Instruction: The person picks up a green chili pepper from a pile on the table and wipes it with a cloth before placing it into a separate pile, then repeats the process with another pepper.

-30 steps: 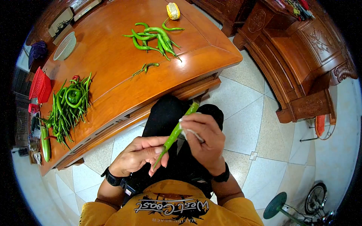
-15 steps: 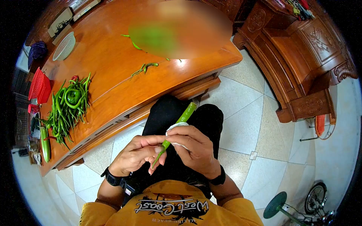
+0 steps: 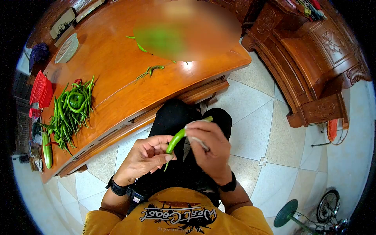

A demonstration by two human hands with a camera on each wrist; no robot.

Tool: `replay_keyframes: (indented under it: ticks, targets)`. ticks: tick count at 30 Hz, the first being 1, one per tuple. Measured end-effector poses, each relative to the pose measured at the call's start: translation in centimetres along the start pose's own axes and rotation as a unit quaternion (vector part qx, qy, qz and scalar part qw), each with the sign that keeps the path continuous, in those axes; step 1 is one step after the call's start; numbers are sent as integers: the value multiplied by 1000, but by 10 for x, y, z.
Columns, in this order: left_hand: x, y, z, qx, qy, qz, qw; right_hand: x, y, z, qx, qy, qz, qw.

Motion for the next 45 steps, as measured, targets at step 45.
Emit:
replay_keyframes:
  ticks: [45]
  targets:
    - [2,2,-8,121,-228,251,933,12,-3,-5,3,-13,23,1000]
Point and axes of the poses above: each hand's wrist, its own y-axis away from the middle knuckle, its own z-axis out of the palm, x = y × z, the point moved 4 cm from there along -y, towards the middle knuckle, and after that the axes turned 11 degrees about x, right-handed, at the moved point
